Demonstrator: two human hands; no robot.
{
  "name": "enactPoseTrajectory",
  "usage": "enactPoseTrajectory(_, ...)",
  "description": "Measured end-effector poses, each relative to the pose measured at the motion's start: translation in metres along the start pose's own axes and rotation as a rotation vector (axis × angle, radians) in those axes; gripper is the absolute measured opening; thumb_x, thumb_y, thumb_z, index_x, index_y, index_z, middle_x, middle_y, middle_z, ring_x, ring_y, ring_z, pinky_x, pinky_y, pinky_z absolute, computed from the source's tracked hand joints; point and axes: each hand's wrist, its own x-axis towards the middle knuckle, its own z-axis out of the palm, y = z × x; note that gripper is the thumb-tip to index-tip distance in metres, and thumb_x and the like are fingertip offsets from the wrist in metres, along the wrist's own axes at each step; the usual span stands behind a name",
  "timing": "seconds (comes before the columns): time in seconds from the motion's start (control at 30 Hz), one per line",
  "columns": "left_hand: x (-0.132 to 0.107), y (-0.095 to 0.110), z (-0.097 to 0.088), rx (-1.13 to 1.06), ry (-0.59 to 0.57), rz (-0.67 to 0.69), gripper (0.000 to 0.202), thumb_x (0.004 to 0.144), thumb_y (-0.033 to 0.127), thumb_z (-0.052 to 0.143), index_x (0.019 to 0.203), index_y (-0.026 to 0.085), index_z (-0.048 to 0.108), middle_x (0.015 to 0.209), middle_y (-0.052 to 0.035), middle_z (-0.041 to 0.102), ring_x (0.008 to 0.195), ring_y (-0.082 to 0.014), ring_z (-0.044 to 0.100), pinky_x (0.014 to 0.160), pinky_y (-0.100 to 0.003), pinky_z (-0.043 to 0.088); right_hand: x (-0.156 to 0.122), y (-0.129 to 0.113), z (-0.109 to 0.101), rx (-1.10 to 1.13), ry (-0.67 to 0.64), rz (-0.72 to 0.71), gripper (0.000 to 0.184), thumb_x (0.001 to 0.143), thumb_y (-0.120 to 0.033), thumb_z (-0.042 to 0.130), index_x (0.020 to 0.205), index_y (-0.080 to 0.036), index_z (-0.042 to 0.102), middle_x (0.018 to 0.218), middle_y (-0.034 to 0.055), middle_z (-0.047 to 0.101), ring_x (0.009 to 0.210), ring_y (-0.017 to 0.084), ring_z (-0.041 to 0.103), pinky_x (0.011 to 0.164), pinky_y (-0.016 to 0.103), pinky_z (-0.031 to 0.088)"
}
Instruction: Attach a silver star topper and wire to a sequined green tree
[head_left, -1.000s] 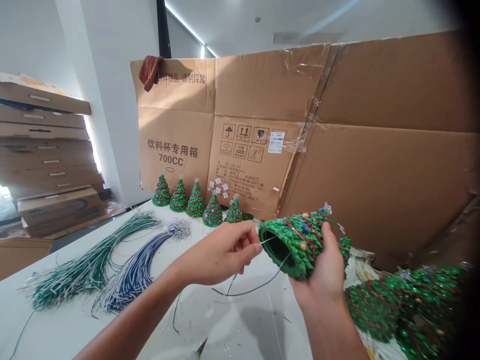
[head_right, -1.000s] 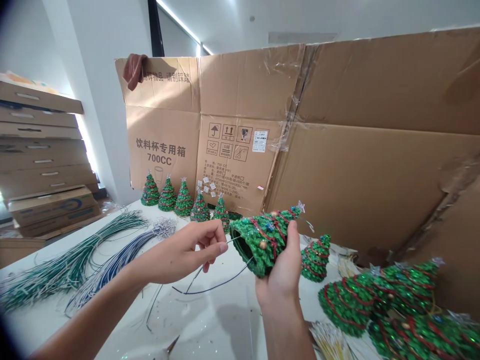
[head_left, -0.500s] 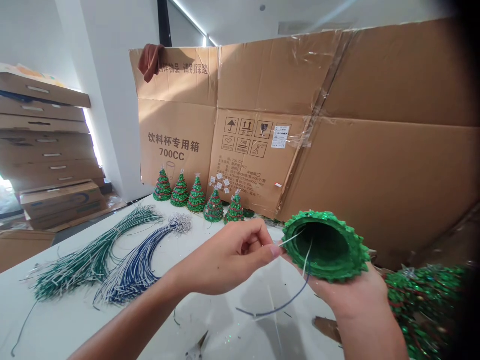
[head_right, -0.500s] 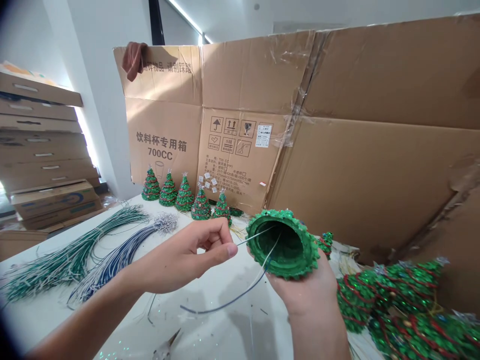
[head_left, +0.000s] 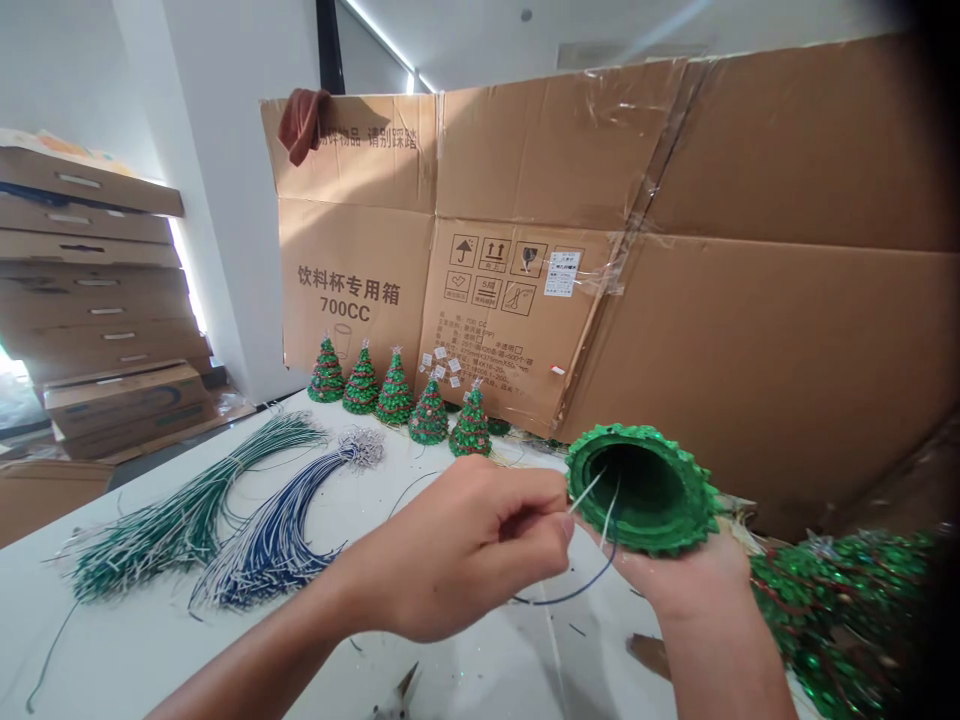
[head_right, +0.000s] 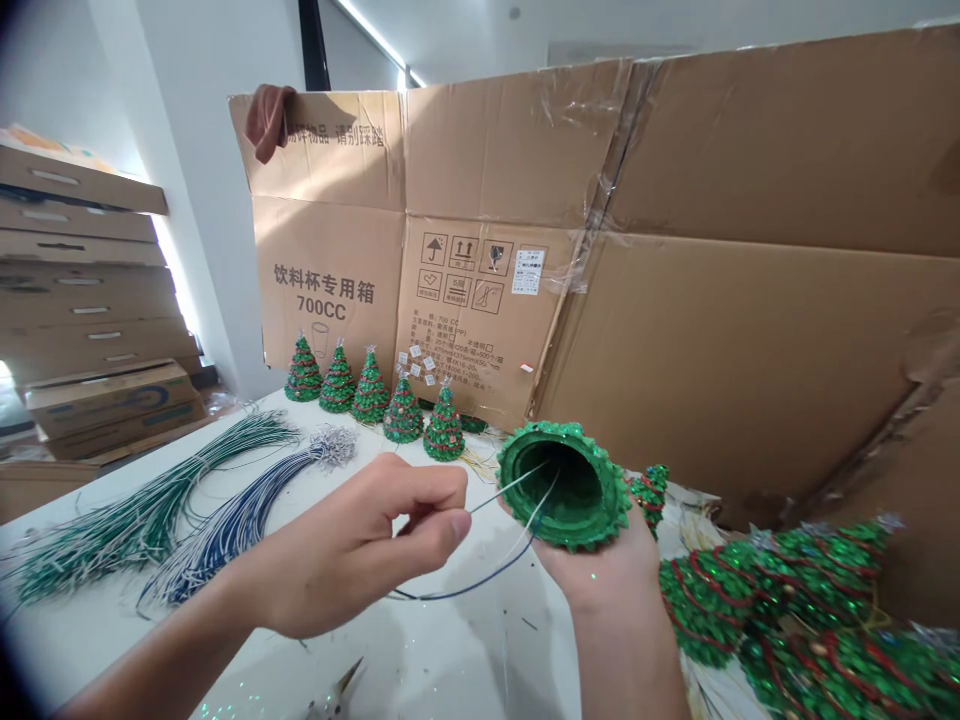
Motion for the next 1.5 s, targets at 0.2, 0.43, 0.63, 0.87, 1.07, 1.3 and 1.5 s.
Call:
enactPoseTrajectory(0.2,0.001,-0.001,-0.005,0.115,0.043,-0.055,0.035,0.106,0.031,0.052,0.072,0.022,0.048,0.065,0.0049,0.056,0.065,-0.0124,0.052,0.062,-0.028,0.038,-0.022,-0.013,0.036,-0.01,0.178,0.165,0.016,0.094,-0.033,0.067,0.094,-0.025,0.08,0.086,0.0005,0.083,0.074,0.022,0.077,0.089,0.048,0.066)
enactPoseTrajectory(0.43,0.003,-0.014,-0.027,0.225,-0.158,-0.164,0.025,0.107,0.029,0.05,0.105,0.022,0.073,0.076,0.0006,0.072,0.072,-0.0154,0.063,0.07,-0.026,0.048,-0.036,-0.002,0.06,-0.108,0.136,-0.108,0.031,0.099,-0.047,0.064,0.099,-0.021,0.081,0.089,0.0024,0.08,0.074,0.021,0.075,0.093,0.043,0.064)
enactPoseTrajectory(0.63,0.007,-0.024,-0.023,0.229,-0.265,-0.14,0.037,0.099,0.014,0.048,0.131,0.022,0.063,0.075,0.0013,0.076,0.074,-0.0173,0.067,0.073,-0.027,0.05,-0.038,0.009,0.053,-0.223,0.04,-0.334,0.031,0.094,-0.057,0.075,0.104,-0.027,0.074,0.095,-0.0025,0.075,0.085,0.018,0.07,0.09,0.035,0.061)
enactPoseTrajectory(0.87,0.002,-0.016,-0.016,0.092,-0.19,-0.173,0.014,0.094,0.015,0.053,0.097,0.022,0.064,0.09,-0.0028,0.078,0.092,-0.0199,0.073,0.081,-0.031,0.055,-0.061,0.003,0.068,-0.245,-0.029,-0.358,0.026,0.096,-0.056,0.075,0.106,-0.033,0.068,0.101,-0.0047,0.075,0.088,0.018,0.071,0.087,0.034,0.061)
enactPoseTrajectory(1.07,-0.03,0.006,0.002,-0.174,-0.02,-0.104,0.016,0.105,0.035,0.058,0.098,0.021,0.057,0.075,0.0028,0.064,0.072,-0.0159,0.071,0.073,-0.03,0.054,-0.105,-0.01,0.09,-0.188,-0.123,-0.314,0.029,0.095,-0.055,0.078,0.11,-0.032,0.071,0.108,-0.0033,0.076,0.092,0.016,0.071,0.098,0.035,0.06)
enactPoseTrajectory(1.3,-0.093,0.032,0.03,-0.248,0.154,-0.081,0.024,0.108,0.045,0.059,0.105,0.022,0.061,0.057,0.0099,0.049,0.052,-0.0118,0.059,0.056,-0.024,0.044,-0.172,-0.031,0.097,-0.229,-0.079,-0.23,0.048,0.086,-0.062,0.082,0.12,-0.028,0.075,0.114,0.0006,0.075,0.098,0.019,0.07,0.095,0.037,0.061)
enactPoseTrajectory(1.5,-0.143,0.052,0.062,-0.144,0.109,-0.046,0.011,0.101,0.023,0.06,0.093,0.018,0.066,0.089,-0.0019,0.071,0.077,-0.0154,0.067,0.069,-0.026,0.052,-0.237,-0.03,0.065,-0.245,-0.008,-0.248,0.062,0.083,-0.064,0.085,0.135,-0.033,0.072,0.12,-0.0003,0.075,0.106,0.02,0.068,0.086,0.032,0.06)
